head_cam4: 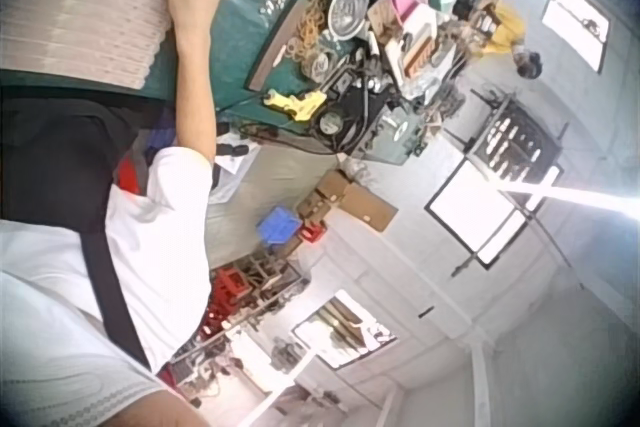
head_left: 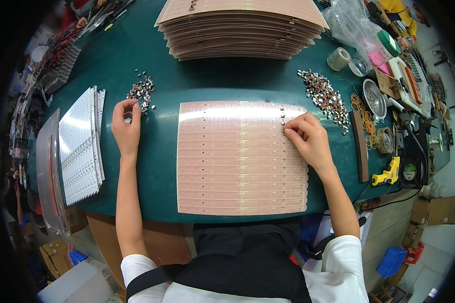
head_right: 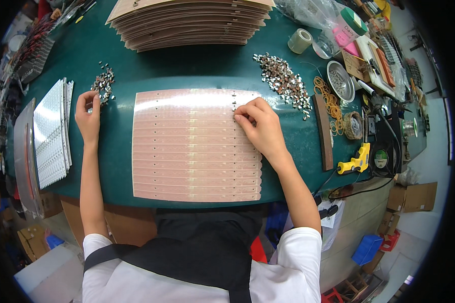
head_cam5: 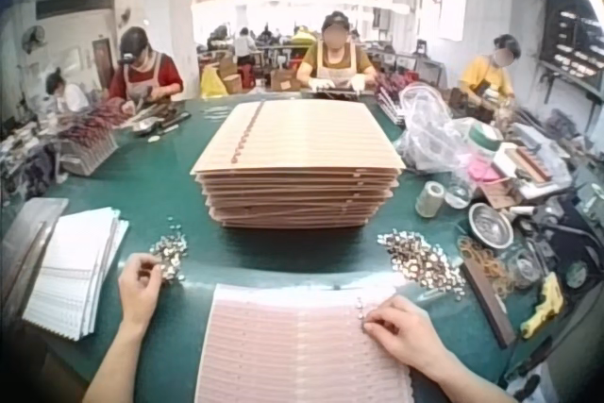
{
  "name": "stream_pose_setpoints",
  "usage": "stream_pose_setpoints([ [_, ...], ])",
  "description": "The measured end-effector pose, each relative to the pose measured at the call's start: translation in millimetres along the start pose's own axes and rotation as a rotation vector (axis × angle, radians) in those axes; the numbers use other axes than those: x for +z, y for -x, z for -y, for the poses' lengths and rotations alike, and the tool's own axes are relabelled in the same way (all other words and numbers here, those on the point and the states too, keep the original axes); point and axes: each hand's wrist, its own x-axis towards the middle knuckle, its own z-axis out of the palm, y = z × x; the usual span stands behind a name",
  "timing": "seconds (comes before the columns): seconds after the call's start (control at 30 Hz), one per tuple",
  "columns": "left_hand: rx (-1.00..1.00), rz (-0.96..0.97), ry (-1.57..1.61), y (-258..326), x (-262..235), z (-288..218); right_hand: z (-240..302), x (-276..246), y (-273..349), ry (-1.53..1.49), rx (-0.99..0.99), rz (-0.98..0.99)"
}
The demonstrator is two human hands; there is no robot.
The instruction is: The person attaches small metal components onto a panel sheet by hand, places the completed sheet onto a stack, and attaches more metal components onto a new panel sheet.
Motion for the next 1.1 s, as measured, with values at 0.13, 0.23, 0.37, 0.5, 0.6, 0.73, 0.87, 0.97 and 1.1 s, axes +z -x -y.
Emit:
stream_pose_setpoints([
  [0.13, -0.011, 0.000, 0.012, -0.4, 1.9, -3.5, -3.2, 2.2, 1.5, 0.063, -0.121, -0.040],
  [0.23, -0.010, 0.003, 0.001, -0.1, 1.9, -3.2, -2.7, -0.3, 2.1, 0.144, -0.187, -0.048],
  [0.37, -0.016, 0.004, -0.020, 2.3, -1.5, 0.4, -13.7, -16.6, -1.6, 0.094, -0.126, -0.075],
  [0.5, -0.004, -0.008, 0.014, 1.2, 0.4, 0.5, -36.4, -55.4, -1.0, 0.266, 0.015, -0.229],
  [0.6, -0.008, -0.004, 0.000, 0.8, 0.5, -1.8, -59.5, -64.4, 0.9, 0.383, 0.026, -0.219],
  [0.73, -0.012, -0.007, 0.001, 0.4, 2.1, -1.7, -78.2, -63.0, -3.1, 0.416, 0.022, -0.244],
  [0.87, -0.026, -0.005, 0.009, -0.1, 0.3, 1.3, -61.5, -51.0, -6.2, 0.297, 0.006, -0.259],
  [0.97, -0.024, -0.005, 0.008, 0.1, 0.7, 0.8, -27.5, -32.9, 4.6, 0.013, 0.033, -0.113],
  [1.1, -0.018, -0.008, -0.010, 0.4, -0.5, -3.0, 6.8, -12.1, 13.1, -0.045, 0.008, 0.005],
])
